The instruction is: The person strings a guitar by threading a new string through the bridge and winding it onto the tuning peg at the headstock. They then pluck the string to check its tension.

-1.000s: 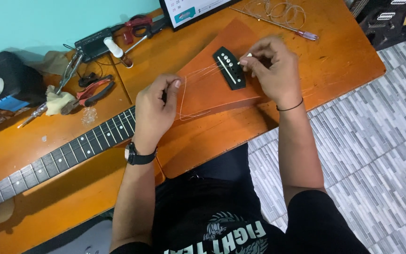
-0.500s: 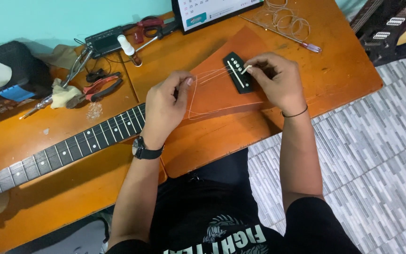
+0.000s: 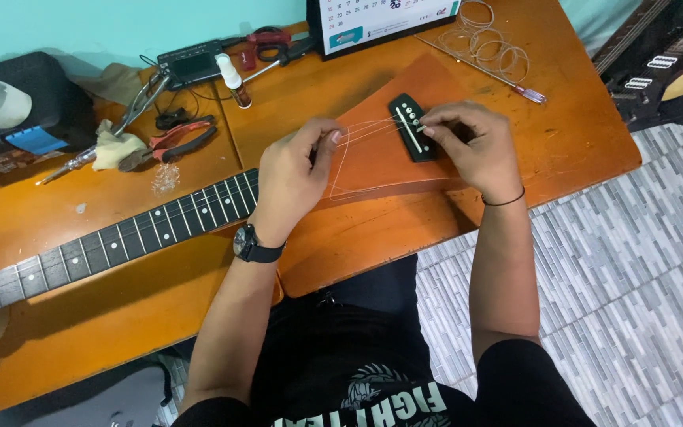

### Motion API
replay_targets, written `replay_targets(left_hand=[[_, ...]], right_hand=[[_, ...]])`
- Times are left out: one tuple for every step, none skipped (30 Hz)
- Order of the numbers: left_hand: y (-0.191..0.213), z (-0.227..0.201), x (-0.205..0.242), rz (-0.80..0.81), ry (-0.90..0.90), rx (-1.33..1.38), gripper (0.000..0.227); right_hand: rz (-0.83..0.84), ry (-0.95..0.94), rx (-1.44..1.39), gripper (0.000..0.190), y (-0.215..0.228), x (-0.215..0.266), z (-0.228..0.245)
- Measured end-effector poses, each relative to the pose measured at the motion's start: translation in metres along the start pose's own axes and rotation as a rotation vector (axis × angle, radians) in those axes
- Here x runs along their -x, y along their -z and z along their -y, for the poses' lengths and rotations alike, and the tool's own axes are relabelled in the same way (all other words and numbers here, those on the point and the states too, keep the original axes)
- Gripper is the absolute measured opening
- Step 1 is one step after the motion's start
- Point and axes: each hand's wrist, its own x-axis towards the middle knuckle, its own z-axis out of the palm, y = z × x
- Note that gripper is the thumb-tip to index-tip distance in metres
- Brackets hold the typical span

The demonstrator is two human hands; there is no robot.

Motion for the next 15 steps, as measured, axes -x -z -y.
replay_targets(left_hand=[[-0.001,-0.001,-0.001,-0.005,-0.004,0.011,0.008],[-0.001,-0.001,-0.001,-0.009,-0.009,0.022,0.008],[-0.001,-0.002,-0.001,-0.01,-0.008,0.023,0.008],[-0.001,-0.002,-0.001,-0.013,-0.007,0.018,0.007],[-0.001,-0.002,0.0,-0.016,-0.006,0.014,0.007],[-0.001,-0.001,0.0,-0.017,-0.006,0.014,0.007],[0.0,0.0,0.0,-0.012,0.006,0.035,0.008],[0.001,0.001,0.0,-0.007,0.017,0.057,0.008],[0.002,0.0,0.0,-0.008,0.016,0.056,0.008],[0.003,-0.001,-0.001,0.001,0.018,0.071,0.008],[0.004,-0.002,-0.001,0.01,0.021,0.087,0.009],[0.004,-0.004,-0.002,0.009,0.021,0.087,0.009],[0.004,-0.005,-0.004,0.009,0.018,0.086,0.008],[0.004,-0.007,-0.005,0.009,0.015,0.086,0.008],[0.003,-0.005,-0.003,0.006,0.016,0.086,0.008]], right_hand=[[-0.012,0.002,-0.018,0.014,-0.002,0.001,-0.003],[-0.024,0.003,-0.037,0.015,-0.003,0.001,-0.006],[-0.023,0.004,-0.036,0.015,-0.003,0.002,-0.004],[-0.028,-0.024,-0.036,0.014,-0.002,0.002,-0.001],[-0.033,-0.052,-0.037,0.013,-0.002,0.003,0.001],[-0.032,-0.051,-0.037,0.013,-0.001,0.002,-0.002],[-0.031,-0.039,-0.004,0.012,-0.001,0.001,-0.005],[-0.03,-0.026,0.029,0.011,0.0,0.0,-0.009],[-0.031,-0.025,0.029,0.011,0.0,-0.001,-0.008],[-0.027,-0.009,0.036,0.012,0.0,-0.002,-0.007],[-0.022,0.007,0.043,0.013,0.0,-0.003,-0.006],[-0.021,0.008,0.044,0.013,-0.002,-0.002,-0.001],[-0.031,-0.023,0.019,0.017,-0.005,0.0,0.004],[-0.04,-0.055,-0.005,0.023,-0.008,0.001,0.009],[-0.037,-0.053,-0.005,0.023,-0.006,0.001,0.009]])
